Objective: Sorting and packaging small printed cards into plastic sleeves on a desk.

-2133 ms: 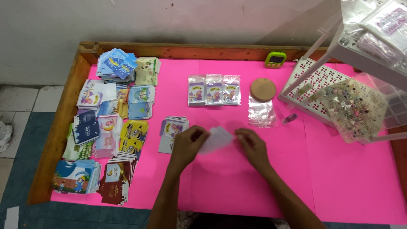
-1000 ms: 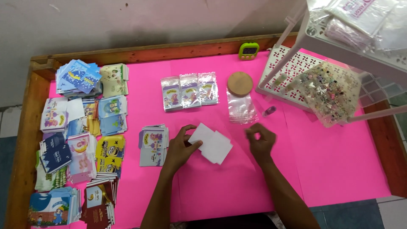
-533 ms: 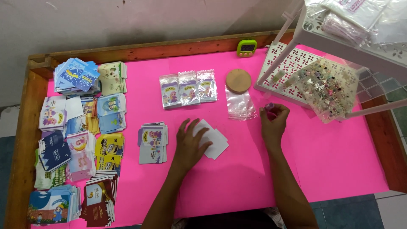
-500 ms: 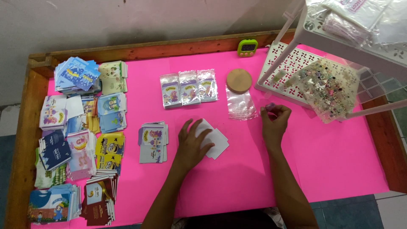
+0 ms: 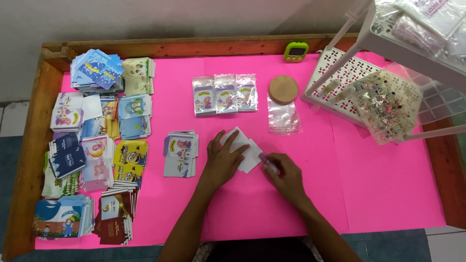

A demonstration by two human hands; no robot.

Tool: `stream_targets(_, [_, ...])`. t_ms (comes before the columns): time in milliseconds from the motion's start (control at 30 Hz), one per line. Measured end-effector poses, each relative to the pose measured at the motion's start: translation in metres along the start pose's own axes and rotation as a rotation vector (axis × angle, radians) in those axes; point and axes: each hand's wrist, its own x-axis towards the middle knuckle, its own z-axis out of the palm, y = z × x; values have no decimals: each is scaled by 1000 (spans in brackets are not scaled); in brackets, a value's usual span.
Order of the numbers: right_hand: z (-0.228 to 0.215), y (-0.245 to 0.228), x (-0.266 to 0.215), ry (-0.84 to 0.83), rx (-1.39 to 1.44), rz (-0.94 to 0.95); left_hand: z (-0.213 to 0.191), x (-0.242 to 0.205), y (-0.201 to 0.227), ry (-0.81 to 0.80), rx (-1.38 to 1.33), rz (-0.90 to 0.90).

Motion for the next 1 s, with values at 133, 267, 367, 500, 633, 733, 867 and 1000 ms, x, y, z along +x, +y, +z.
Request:
stream_targets(133, [-2, -1, -6, 9, -79, -84, 2, 2, -1, -7, -21, 30])
stream_targets(267, [0, 8, -7, 75, -104, -14, 1, 1, -2, -20, -46, 66])
stream_targets(367, [6, 3, -9, 7, -109, -75, 2, 1, -3, -28, -57, 62])
stream_targets(500, [15, -2, -13, -109, -110, -215, 5, 0, -3, -23, -60, 57])
stream_targets(633, [17, -6, -9, -118, -125, -252, 1, 1, -3, -21, -75, 62])
stream_targets(733, [14, 11, -9, 0, -195, -207, 1, 1, -2, -46, -82, 55])
stream_targets(867, [11, 10, -7, 66, -227, -184, 1, 1, -2, -51, -69, 48])
stream_targets(1000, [22, 6, -15, -70, -97, -283, 3, 2, -4, -59, -69, 53])
